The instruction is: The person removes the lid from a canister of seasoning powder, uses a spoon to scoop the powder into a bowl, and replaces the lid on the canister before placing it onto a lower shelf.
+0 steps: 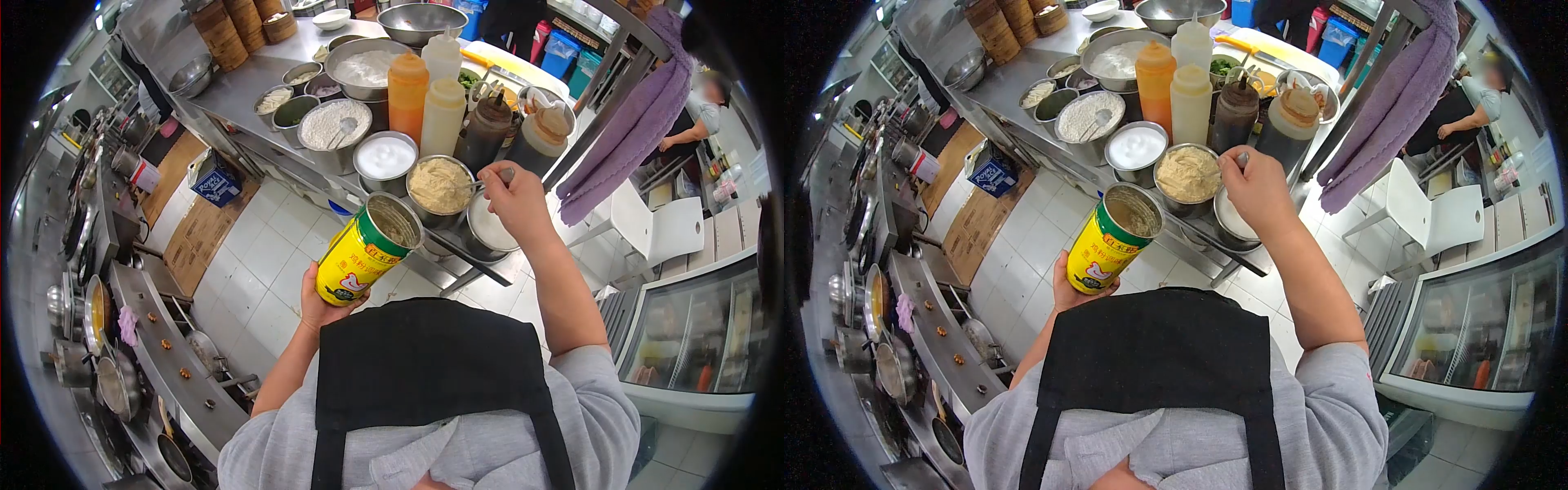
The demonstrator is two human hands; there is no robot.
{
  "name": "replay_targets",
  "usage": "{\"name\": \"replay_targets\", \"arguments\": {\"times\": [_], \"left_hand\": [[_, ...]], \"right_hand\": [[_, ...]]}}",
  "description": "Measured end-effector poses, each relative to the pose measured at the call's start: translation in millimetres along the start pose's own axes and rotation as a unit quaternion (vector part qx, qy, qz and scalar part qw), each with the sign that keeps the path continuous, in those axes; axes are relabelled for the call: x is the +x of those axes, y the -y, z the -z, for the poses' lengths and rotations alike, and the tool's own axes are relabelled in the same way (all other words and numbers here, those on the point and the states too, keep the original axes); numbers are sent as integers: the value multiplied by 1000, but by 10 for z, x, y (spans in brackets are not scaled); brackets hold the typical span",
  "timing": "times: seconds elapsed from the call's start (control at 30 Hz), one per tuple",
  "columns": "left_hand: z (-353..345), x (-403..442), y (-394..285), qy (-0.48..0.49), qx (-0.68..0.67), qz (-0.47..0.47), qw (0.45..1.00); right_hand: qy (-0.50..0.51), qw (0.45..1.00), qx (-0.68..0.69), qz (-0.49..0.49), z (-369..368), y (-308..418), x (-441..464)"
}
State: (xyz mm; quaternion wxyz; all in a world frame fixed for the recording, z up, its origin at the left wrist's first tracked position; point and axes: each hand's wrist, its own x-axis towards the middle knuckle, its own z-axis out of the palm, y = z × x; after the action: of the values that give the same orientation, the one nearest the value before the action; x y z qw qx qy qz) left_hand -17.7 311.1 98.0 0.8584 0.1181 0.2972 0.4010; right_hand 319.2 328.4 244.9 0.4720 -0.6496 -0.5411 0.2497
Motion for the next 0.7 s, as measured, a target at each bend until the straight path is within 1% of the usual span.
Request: {"name": "replay_targets", "arguments": {"times": [0.07,0.1,0.2,0.27,0.37,0.43,0.47,0.5,0.57,0.6,0.67,0.7], "left_hand": [[275,93,-23,151,8,27,988],[270,93,-27,152,8,27,988],[177,60,-38,127,23,26,991],[-21,-2,-22,17,6,7,1000],[25,14,-16,21,-8,10,1000],[-26,-4,-19,7,-8,5,1000],[-43,-10,-20,-6,-7,1,1000],[-22,-4,-26,-6,-8,1,1000],[31,11,-41,43,-19,11,999],[-5,7,-39,43,-19,11,999],[-108,-11,-49,-5,-14,-5,1000],[-35,21,-62,-7,-13,-6,1000]], "right_hand": [[6,1000,-20,8,9,26,48],[10,999,-31,22,18,45,76],[28,996,-65,49,72,201,84],[42,993,-88,60,107,288,75],[52,990,-102,81,146,338,34],[12,986,-120,111,177,358,-17],[13,986,-120,111,194,355,-45],[-5,989,-100,113,213,350,-75],[-24,990,-79,115,233,313,-132],[-16,991,-68,110,226,269,-157],[-8,993,-56,104,211,250,-236],[-20,995,7,100,208,271,-287]]}}
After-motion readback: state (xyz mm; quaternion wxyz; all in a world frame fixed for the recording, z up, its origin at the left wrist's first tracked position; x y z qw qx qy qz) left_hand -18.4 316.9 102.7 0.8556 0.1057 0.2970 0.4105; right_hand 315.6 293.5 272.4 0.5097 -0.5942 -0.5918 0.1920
